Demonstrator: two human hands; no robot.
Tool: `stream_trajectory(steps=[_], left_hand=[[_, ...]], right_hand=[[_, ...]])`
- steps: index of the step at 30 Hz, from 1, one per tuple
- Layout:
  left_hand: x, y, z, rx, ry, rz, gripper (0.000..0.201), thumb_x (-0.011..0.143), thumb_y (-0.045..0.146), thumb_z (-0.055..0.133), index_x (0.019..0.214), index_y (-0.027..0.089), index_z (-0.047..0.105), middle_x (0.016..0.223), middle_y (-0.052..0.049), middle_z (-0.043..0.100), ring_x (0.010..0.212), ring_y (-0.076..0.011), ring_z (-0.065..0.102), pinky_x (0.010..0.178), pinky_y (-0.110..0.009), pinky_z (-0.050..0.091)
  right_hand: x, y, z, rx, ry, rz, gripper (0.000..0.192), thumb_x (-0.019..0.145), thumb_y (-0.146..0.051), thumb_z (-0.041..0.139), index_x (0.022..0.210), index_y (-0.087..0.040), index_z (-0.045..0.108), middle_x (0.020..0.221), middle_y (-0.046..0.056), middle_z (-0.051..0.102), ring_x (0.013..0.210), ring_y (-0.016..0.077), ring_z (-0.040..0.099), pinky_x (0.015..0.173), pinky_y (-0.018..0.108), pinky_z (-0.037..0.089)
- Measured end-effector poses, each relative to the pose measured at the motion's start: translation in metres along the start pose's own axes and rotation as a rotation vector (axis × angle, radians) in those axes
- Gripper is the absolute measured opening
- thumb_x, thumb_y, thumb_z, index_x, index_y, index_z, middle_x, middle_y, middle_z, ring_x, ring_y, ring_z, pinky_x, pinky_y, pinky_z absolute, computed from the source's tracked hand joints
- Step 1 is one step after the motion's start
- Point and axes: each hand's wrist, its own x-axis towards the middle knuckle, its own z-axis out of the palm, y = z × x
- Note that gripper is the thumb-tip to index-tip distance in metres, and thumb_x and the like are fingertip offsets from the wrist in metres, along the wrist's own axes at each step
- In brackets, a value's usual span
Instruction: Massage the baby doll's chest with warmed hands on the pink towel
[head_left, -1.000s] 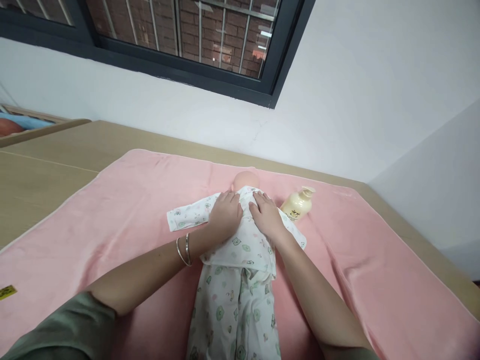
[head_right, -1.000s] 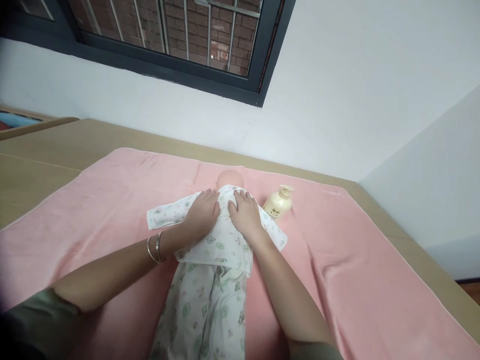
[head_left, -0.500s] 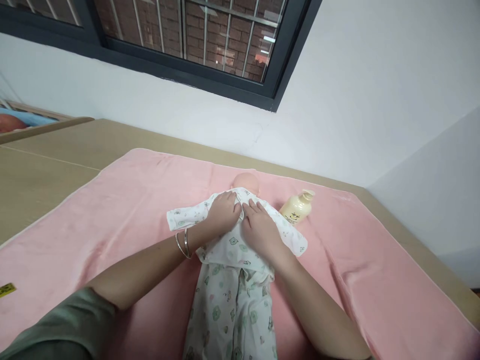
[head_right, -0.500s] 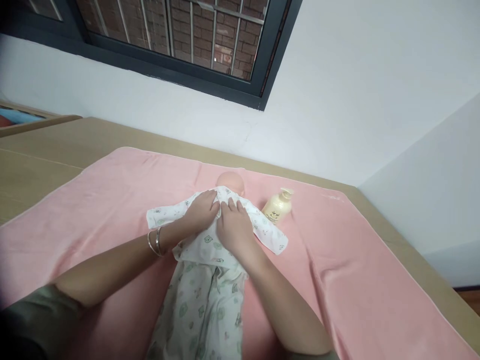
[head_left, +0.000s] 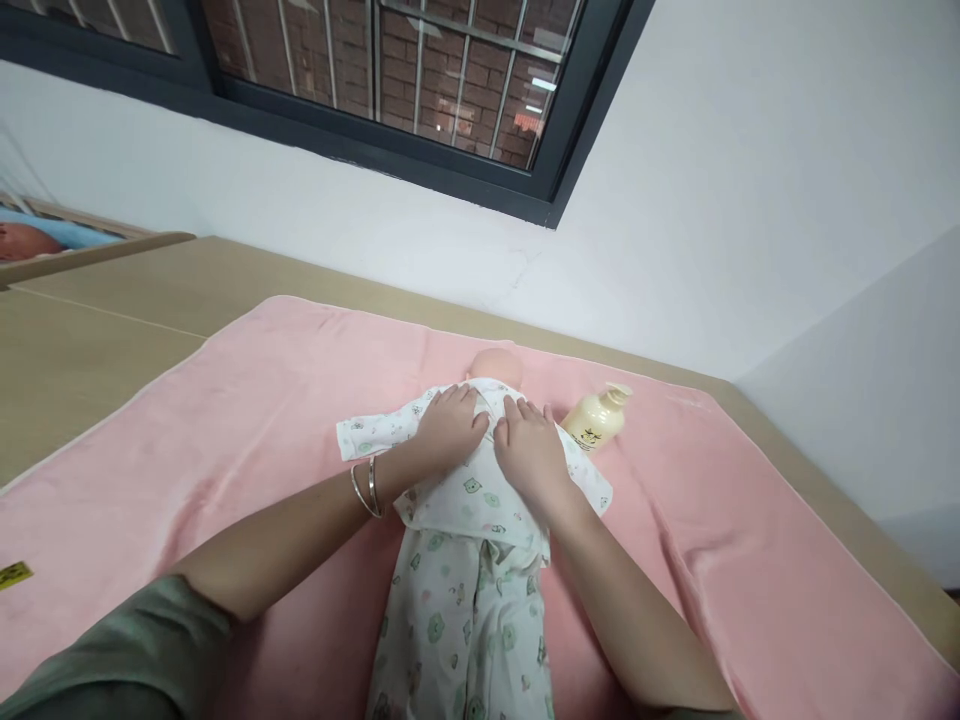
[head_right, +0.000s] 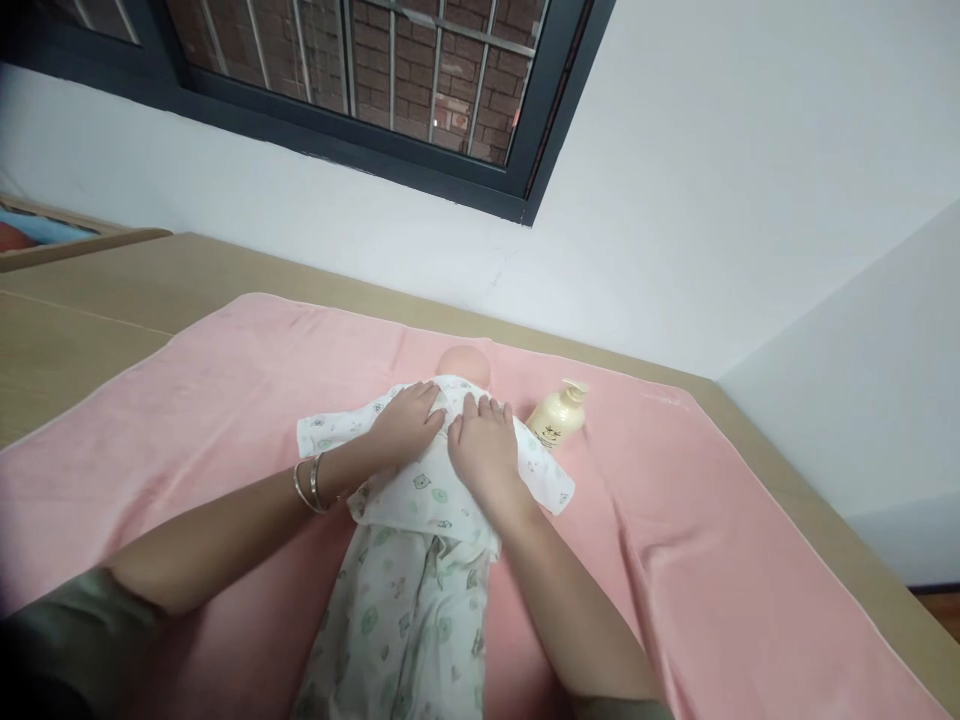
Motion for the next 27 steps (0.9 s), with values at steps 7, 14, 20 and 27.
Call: stream_trajectory(steps=[7,14,20,27], left_hand=[[-0.002,0.001,0.001,0.083,0.004,-0.050,0.040,0.097,0.028,0.035,0.122,0.007,0.058,0.127,-0.018,0.065,0.122,-0.0318,0.056,0.106,-0.049,0.040],[-0.023,0.026,0.007,0.205,0.068,-0.082,0.051,0.099,0.029,0.032,0.140,0.005,0.048,0.148,-0.021,0.051,0.139,-0.0353,0.044,0.115,-0.059,0.030],[-0.023,0.026,0.002,0.135,0.038,-0.125,0.048,0.098,0.029,0.032,0.141,0.014,0.047,0.152,-0.017,0.047,0.142,-0.0342,0.040,0.114,-0.071,0.023],[0.000,-0.004,-0.004,-0.090,-0.039,-0.096,0.035,0.094,0.032,0.041,0.121,0.018,0.058,0.128,-0.011,0.066,0.118,-0.0288,0.059,0.104,-0.050,0.045]], right_hand=[[-0.002,-0.008,0.006,0.099,0.019,-0.035,0.054,0.100,-0.025,0.034,0.148,-0.004,0.043,0.154,0.023,0.038,0.147,0.0321,0.032,0.121,0.047,0.023],[0.029,0.036,0.019,0.445,0.052,-0.026,0.051,0.100,-0.037,0.040,0.144,-0.014,0.051,0.154,0.015,0.042,0.148,0.0277,0.031,0.122,0.047,0.023],[0.026,0.031,0.016,0.392,0.038,-0.017,0.051,0.101,-0.034,0.038,0.145,-0.011,0.050,0.153,0.016,0.043,0.147,0.0286,0.033,0.123,0.047,0.023],[0.001,-0.002,0.005,0.208,0.028,-0.047,0.049,0.101,-0.022,0.032,0.144,-0.007,0.050,0.150,0.019,0.046,0.146,0.0283,0.035,0.122,0.044,0.027]])
